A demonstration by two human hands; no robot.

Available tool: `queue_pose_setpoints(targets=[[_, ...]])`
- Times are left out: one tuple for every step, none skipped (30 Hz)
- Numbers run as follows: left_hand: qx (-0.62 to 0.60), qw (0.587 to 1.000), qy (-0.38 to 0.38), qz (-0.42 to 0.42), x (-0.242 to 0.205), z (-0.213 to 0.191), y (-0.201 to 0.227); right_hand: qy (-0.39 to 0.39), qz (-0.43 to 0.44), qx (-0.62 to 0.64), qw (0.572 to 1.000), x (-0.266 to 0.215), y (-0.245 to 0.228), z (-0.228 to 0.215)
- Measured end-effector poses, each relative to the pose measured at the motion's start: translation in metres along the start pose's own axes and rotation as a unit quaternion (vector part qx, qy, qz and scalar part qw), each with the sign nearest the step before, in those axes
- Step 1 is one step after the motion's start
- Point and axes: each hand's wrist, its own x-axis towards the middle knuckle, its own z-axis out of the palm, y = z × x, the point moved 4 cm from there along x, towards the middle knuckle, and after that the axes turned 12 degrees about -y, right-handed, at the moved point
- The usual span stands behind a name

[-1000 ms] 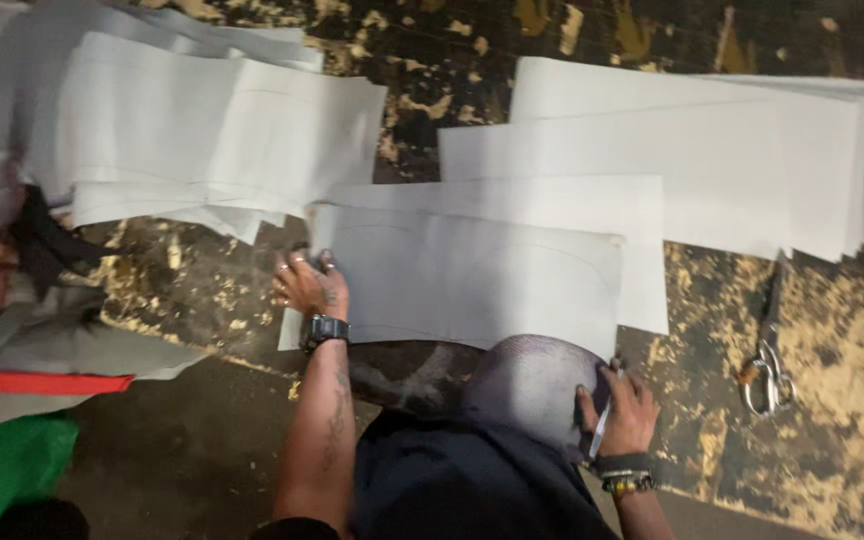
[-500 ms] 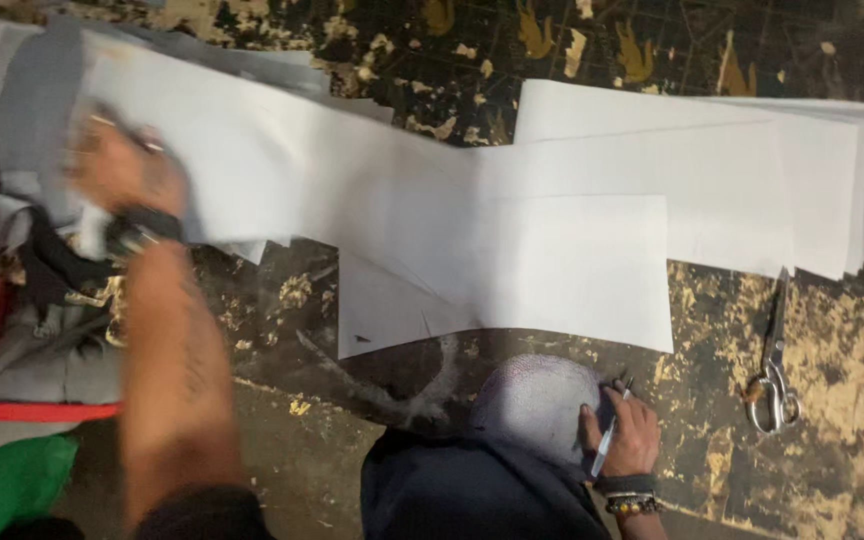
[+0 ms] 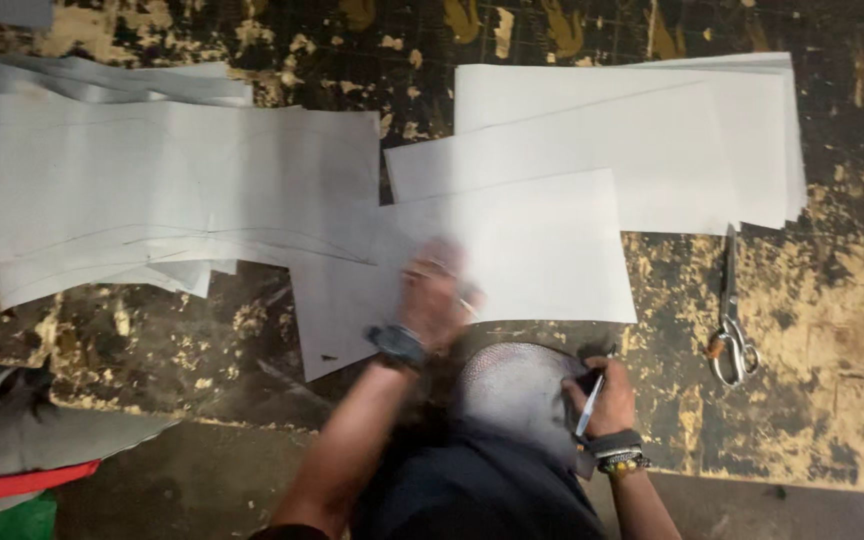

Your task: The person uses a dark semi-circular template and a pen to trace outlines onto white paper sheets on a workbench. They repeatedly position the template, trace the curve, and move the traced sheet aside to a growing pile.

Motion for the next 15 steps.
queue_pose_setpoints(targets=[[-0.02, 0.995, 0.047, 0.09, -0.003, 0.006, 0.025, -0.006, 0.009, 0.071, 0.997, 0.0, 0.01, -0.001], [-0.018, 0.997, -0.018, 0.078, -0.002, 0.017, 0.037, 0.002, 0.005, 0.094, 0.996, 0.0, 0.018, -0.002], [-0.015, 0.994, -0.082, 0.064, -0.003, 0.027, 0.047, 0.01, 0.002, 0.118, 0.993, -0.002, 0.029, -0.006], [-0.013, 0.988, -0.146, 0.048, -0.004, 0.036, 0.051, 0.017, -0.002, 0.14, 0.99, -0.005, 0.04, -0.01], [-0.008, 0.989, -0.137, 0.046, -0.004, 0.038, 0.052, 0.047, -0.075, 0.146, 0.985, -0.004, 0.047, -0.02], [-0.004, 0.991, -0.128, 0.044, -0.005, 0.041, 0.051, 0.077, -0.146, 0.15, 0.975, -0.006, 0.056, -0.035], [0.0, 0.992, -0.12, 0.042, -0.006, 0.044, 0.05, 0.091, -0.13, 0.201, 0.967, -0.009, 0.07, -0.045], [0.007, 0.992, -0.119, 0.048, -0.008, 0.05, 0.05, 0.106, -0.114, 0.25, 0.956, -0.01, 0.082, -0.056], [0.013, 0.991, -0.118, 0.054, -0.008, 0.056, 0.049, 0.111, -0.079, 0.323, 0.936, -0.012, 0.094, -0.067], [0.019, 0.991, -0.116, 0.057, -0.009, 0.062, 0.048, 0.112, -0.045, 0.394, 0.911, -0.013, 0.105, -0.08], [0.019, 0.993, -0.105, 0.051, -0.011, 0.068, 0.047, 0.123, -0.031, 0.399, 0.908, -0.019, 0.112, -0.098], [0.021, 0.994, -0.092, 0.047, -0.009, 0.072, 0.046, 0.137, -0.02, 0.405, 0.904, -0.02, 0.116, -0.112], [0.022, 0.996, -0.079, 0.043, -0.009, 0.075, 0.045, 0.141, -0.047, 0.423, 0.894, -0.016, 0.114, -0.125], [0.021, 0.997, -0.063, 0.041, -0.009, 0.078, 0.045, 0.146, -0.073, 0.441, 0.883, -0.012, 0.113, -0.14], [0.021, 0.998, -0.048, 0.039, -0.008, 0.08, 0.045, 0.141, -0.113, 0.477, 0.86, -0.011, 0.11, -0.148]])
